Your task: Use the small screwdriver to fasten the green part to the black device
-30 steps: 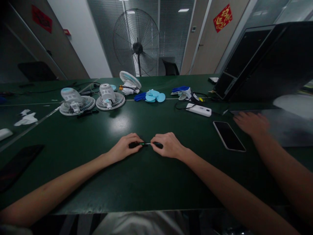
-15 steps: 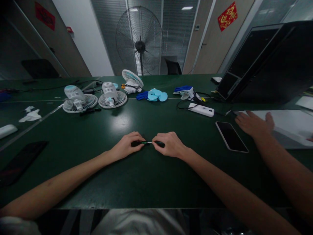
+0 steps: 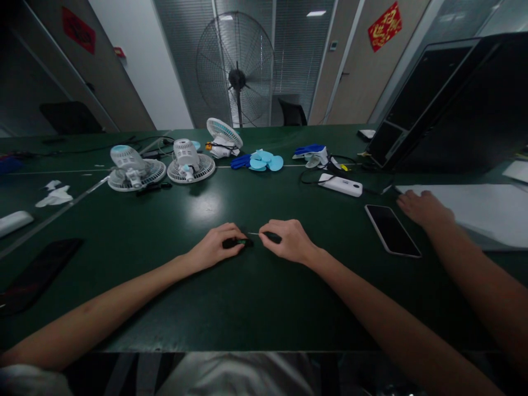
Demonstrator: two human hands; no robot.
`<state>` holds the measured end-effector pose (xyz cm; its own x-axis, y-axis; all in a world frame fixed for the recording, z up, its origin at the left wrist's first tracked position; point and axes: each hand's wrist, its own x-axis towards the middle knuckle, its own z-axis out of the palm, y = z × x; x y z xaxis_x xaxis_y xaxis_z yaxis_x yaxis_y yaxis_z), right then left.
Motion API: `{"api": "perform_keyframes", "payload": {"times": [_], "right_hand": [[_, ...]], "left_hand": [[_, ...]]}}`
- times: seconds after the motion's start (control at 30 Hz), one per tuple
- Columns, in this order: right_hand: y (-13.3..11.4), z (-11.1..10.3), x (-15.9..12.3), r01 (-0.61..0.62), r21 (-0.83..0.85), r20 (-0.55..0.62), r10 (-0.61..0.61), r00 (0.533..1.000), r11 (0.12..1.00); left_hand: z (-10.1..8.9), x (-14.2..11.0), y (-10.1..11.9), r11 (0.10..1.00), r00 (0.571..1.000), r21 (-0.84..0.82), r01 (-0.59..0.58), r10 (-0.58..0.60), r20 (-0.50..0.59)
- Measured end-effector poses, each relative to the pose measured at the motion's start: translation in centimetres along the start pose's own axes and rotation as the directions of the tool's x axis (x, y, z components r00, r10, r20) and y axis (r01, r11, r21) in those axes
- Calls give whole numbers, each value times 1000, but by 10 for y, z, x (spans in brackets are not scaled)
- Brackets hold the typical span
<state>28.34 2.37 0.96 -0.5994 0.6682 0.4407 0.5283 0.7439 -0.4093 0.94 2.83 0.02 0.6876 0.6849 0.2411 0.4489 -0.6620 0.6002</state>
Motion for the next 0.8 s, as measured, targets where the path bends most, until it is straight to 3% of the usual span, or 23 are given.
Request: {"api": "perform_keyframes", "payload": {"times": [0.13,0.37,0.63,0.8], "right_hand": [[4,4,-4,27,-51,115,-21,993,998],[-5,9,0,46,-84,139,-34,990,995],[-17,15,8,81,-17,4,-81,997,997],[-2,12,2,28,-20,-67,-29,997,999]], "left_hand": [[-1,0,1,1000,1000,8,6,-6,8],[-1,0,2,1000,1000,-1,2,-2,-3],[-2,0,2,1000,1000,-12,24,-24,-7],[-2,0,4,1000,1000,0,28,-28,5]]}}
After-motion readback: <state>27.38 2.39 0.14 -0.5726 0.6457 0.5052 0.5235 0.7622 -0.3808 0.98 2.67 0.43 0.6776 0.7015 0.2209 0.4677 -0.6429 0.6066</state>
